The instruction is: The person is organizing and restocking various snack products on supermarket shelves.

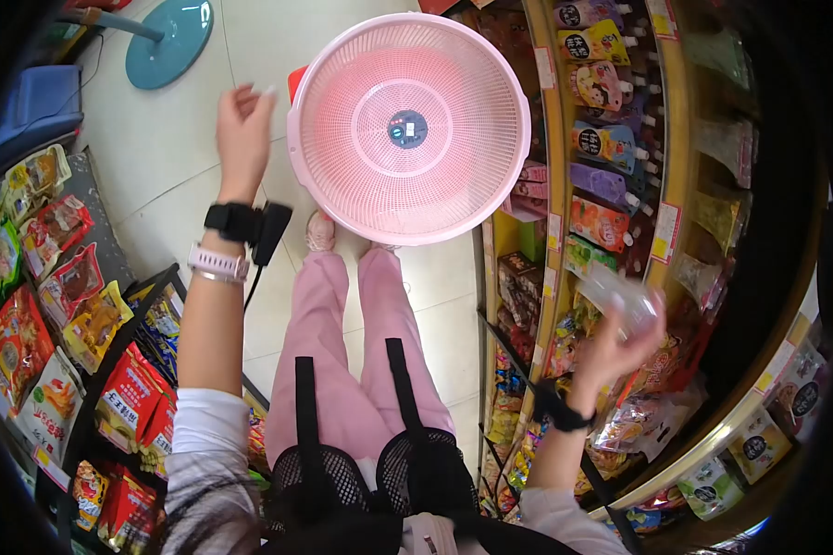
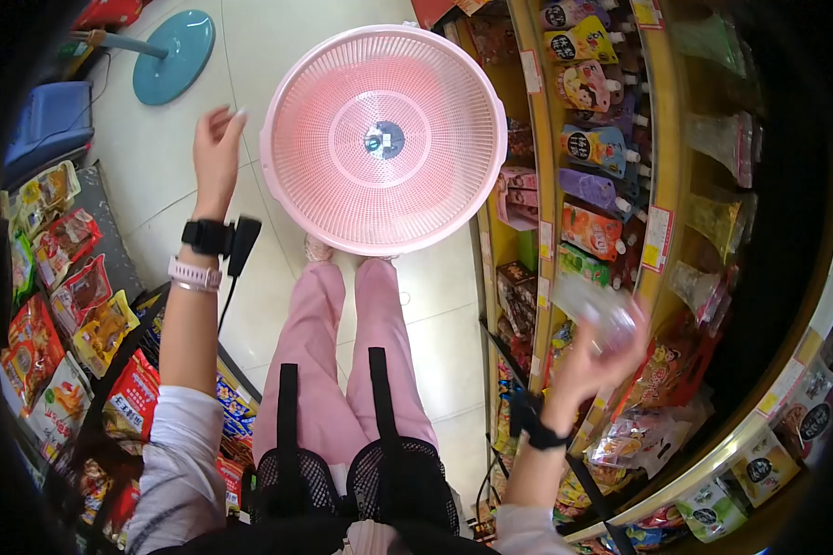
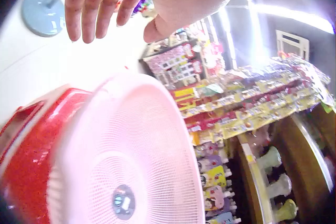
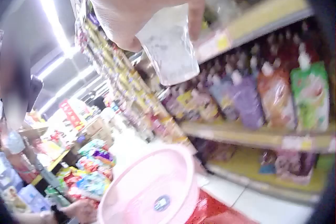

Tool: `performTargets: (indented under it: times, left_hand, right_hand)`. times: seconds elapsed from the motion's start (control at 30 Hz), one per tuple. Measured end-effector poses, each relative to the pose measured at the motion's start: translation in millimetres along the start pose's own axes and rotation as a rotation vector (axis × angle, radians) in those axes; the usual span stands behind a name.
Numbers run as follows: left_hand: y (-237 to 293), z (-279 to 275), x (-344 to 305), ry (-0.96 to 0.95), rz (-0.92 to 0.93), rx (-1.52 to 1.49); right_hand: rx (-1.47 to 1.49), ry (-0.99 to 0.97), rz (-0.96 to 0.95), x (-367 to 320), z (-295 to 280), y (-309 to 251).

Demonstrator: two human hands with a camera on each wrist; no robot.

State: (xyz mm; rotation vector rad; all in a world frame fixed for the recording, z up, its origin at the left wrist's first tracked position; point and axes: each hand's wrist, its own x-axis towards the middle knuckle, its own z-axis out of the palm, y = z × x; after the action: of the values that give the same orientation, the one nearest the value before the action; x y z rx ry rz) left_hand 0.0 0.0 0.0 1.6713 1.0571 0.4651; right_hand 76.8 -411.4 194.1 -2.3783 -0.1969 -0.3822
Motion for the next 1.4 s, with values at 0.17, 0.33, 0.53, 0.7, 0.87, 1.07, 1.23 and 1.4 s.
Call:
performTargets:
  times: [0.17,0.33,0.53,0.7,0.87,1.07,1.23,1.4]
  left_hand:
    - [41.2,52.4,1.3,-0.096,0.258,0.278]
    - [22.7,65.8,8.6,-0.149,0.39,0.591]
    - [17.9,71.0,8.9,-0.144,0.449,0.55]
    - [-2.8,71.5,14.1,-0.113,0.574,0.512]
    - [47.8,67.4,-45.1,-0.07,0.786,0.639]
    - [38.0,91.3,-114.7,-0.661,0.695,0.619]
    - [25.4,131.7,-113.4,-0.645,0.772,0.791]
    - [-14.7,162.5,-118.9,-0.619,0.719,0.901]
  right_hand:
    - [0.201,-0.504,-0.053,14.8,128.6,-11.3]
    - [0.159,-0.734,-0.41,18.8,275.8,-18.9]
    - [0.504,-0.851,0.022,6.3,336.1,-27.1]
    - [0.355,-0.745,-0.135,-8.9,311.2,-24.6]
    - [0.141,-0.468,-0.323,29.6,183.6,-3.2]
    - [-0.307,0.172,-0.419,86.5,-27.5,26.4]
    - [-0.839,0.251,-0.248,119.1,-92.3,40.9]
    - [-0.333,0.013,0.051,139.7,-93.9,81.7]
